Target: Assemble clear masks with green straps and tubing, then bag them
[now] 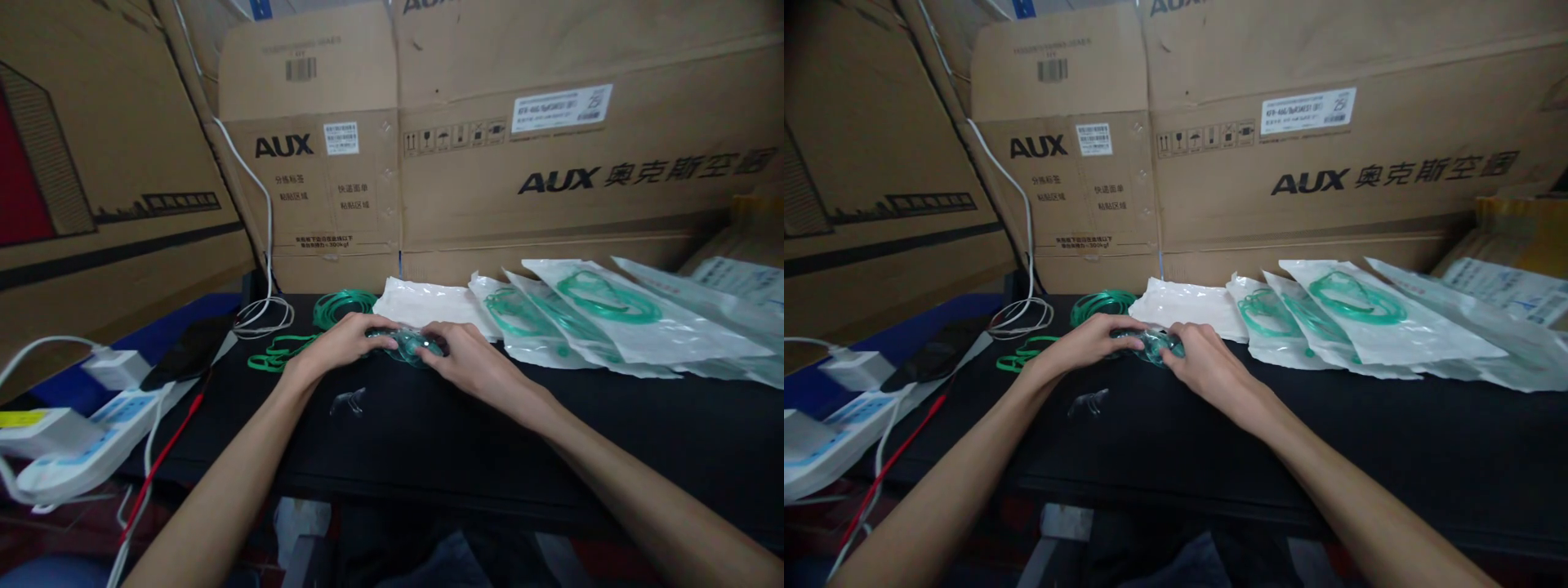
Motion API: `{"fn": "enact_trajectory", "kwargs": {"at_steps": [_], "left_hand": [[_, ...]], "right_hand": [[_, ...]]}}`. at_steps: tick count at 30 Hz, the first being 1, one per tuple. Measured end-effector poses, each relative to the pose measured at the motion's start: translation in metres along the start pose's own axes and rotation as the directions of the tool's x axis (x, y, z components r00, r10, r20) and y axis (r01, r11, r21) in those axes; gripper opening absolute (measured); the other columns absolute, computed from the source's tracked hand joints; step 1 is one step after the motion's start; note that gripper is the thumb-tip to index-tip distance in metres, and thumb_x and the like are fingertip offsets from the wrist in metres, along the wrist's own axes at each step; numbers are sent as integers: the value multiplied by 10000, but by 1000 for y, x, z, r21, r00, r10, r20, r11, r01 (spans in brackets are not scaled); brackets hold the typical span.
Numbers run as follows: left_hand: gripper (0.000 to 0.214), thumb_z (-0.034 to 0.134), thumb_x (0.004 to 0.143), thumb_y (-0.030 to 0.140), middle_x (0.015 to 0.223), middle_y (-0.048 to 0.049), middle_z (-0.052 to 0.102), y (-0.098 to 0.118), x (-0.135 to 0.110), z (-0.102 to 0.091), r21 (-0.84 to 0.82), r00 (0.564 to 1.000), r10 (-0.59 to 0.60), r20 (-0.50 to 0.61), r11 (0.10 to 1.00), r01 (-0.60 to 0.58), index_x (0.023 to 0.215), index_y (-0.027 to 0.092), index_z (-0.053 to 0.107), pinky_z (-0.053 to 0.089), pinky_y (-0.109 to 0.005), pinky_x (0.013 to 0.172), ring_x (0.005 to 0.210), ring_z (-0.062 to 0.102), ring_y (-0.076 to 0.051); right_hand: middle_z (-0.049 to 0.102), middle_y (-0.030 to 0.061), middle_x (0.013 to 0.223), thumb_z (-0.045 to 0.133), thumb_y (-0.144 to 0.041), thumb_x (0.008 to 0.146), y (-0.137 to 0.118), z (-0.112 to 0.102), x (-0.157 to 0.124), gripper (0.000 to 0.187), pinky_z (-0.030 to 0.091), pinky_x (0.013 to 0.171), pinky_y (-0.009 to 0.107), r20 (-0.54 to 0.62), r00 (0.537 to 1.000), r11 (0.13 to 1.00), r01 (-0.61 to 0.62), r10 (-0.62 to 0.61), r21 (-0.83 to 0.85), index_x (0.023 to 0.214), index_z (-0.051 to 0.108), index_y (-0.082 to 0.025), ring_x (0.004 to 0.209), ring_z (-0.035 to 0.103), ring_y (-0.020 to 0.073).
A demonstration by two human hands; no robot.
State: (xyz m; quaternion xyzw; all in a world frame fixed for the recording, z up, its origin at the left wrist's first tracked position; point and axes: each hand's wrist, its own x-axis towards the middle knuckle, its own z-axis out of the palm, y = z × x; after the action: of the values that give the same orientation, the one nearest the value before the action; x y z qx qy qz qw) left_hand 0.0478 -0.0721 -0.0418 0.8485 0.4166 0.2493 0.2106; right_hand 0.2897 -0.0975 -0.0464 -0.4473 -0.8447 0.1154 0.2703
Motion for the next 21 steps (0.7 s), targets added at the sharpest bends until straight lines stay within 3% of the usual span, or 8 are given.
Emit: {"fn": "enact_trajectory", "kwargs": {"at_steps": [11,21], "left_hand": [[308,689,929,325,1283,-45,739,2,0,3,-1,1000,29,4,1000,-29,1221,232,728,433,-359,1097,1221,654,-223],[279,685,920,309,1247,-49,753,-1,-5,-6,-13,1000,-7,-1,1000,7,1180,234,754,445,-352,1073,1187,667,-240]], "right_hand": [[794,129,1015,641,-257,889,4,4,-8,261,533,854,386,-76,987,985,-136,145,107,1107,755,-170,925,732,289],[785,110,961,563,-314,920,7,5,-7,238,556,683,328,-120,965,927,-181,231,328,1035,697,-155,784,757,242]]}}
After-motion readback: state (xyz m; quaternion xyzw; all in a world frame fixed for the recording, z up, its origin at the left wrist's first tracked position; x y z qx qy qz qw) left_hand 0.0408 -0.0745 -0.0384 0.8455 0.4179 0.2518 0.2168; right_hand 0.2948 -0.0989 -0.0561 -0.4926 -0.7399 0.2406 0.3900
